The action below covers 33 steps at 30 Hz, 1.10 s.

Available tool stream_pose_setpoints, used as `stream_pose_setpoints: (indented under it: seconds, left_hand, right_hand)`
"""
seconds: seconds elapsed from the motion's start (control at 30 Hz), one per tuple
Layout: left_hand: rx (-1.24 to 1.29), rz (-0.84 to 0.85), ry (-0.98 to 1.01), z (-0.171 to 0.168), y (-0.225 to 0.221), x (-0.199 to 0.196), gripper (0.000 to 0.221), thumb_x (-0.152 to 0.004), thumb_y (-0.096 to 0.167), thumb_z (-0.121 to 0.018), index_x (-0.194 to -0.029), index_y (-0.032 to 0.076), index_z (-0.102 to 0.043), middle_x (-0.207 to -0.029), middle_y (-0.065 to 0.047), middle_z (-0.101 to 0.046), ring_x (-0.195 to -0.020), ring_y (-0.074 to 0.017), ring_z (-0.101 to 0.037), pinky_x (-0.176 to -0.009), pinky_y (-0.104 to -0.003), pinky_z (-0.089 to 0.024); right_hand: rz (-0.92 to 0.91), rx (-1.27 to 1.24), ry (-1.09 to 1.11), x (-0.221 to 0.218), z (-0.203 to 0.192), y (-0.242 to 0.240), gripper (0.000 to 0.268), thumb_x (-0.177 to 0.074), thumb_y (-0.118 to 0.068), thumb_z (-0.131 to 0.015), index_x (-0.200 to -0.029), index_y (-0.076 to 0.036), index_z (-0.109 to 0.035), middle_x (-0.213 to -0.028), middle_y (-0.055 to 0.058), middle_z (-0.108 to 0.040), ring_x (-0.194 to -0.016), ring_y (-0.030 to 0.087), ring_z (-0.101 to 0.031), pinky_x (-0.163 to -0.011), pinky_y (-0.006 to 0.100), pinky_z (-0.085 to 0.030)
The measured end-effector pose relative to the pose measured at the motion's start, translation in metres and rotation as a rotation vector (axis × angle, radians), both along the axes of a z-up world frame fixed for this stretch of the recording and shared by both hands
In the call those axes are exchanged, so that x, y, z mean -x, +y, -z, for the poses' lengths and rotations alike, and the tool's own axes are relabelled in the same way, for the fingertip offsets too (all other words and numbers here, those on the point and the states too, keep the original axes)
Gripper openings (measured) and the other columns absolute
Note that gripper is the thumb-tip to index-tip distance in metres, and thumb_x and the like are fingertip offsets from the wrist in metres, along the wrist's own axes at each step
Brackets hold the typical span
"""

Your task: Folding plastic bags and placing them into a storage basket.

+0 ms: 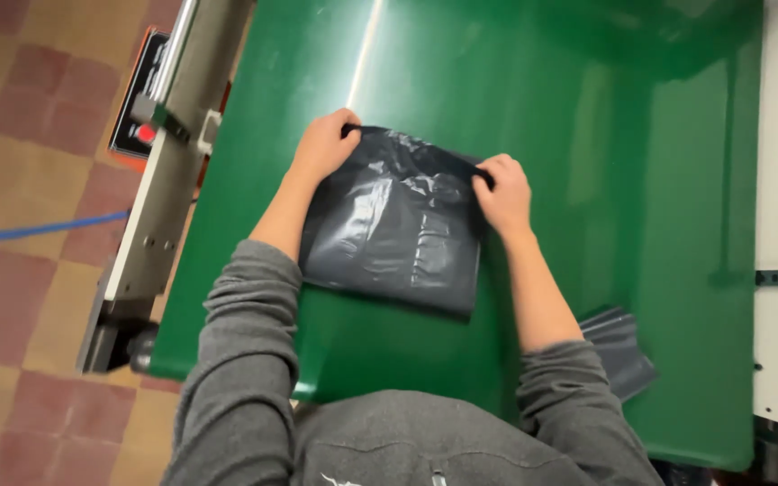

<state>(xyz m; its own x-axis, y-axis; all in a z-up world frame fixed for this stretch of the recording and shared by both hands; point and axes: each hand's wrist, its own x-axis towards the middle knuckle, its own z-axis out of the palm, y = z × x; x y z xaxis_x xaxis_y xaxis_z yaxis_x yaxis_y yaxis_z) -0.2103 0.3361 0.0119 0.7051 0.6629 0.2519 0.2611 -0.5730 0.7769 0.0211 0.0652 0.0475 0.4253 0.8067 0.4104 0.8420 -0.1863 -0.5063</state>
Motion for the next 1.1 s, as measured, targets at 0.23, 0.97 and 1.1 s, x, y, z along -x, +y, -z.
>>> stream_pose_setpoints:
  seconds: [0.23,0.97,1.1]
  left_hand:
    - [-0.176,-0.054,0.218,-0.011,-0.006,-0.017,0.016,-0.09,0.018,-0.069,-0.103,0.009,-0.067,-0.098,-0.014,-0.071,-0.094,-0.038,-0.066,-0.079,-0.049,-0.052]
    - [1.277,0.105,-0.278,0.019,-0.099,0.154,0.102,-0.095,0.083,-0.03,-0.152,0.0,-0.047,-0.155,-0.018,-0.054,-0.142,-0.0291,-0.052,-0.119,-0.044,-0.039]
    - [0.411,-0.102,-0.195,-0.051,-0.154,0.184,0.071,-0.088,0.048,-0.077,-0.137,0.007,-0.047,-0.139,-0.013,-0.05,-0.129,-0.0264,-0.052,-0.098,-0.043,-0.051]
  right_hand:
    - [-0.036,0.155,-0.1,-0.026,0.019,0.045,0.039,-0.077,-0.018,-0.077,-0.112,-0.004,-0.068,-0.115,0.016,-0.064,-0.108,0.037,-0.055,-0.09,0.048,-0.043]
    - [-0.022,0.074,-0.08,0.19,-0.014,-0.128,0.024,-0.066,-0.001,-0.073,-0.086,-0.012,-0.066,-0.096,0.002,-0.062,-0.097,0.028,-0.055,-0.083,0.042,-0.04]
    - [-0.024,0.055,-0.169,0.208,-0.009,-0.14,0.022,-0.07,-0.002,-0.074,-0.088,-0.012,-0.065,-0.1,0.001,-0.062,-0.099,0.027,-0.055,-0.085,0.043,-0.042]
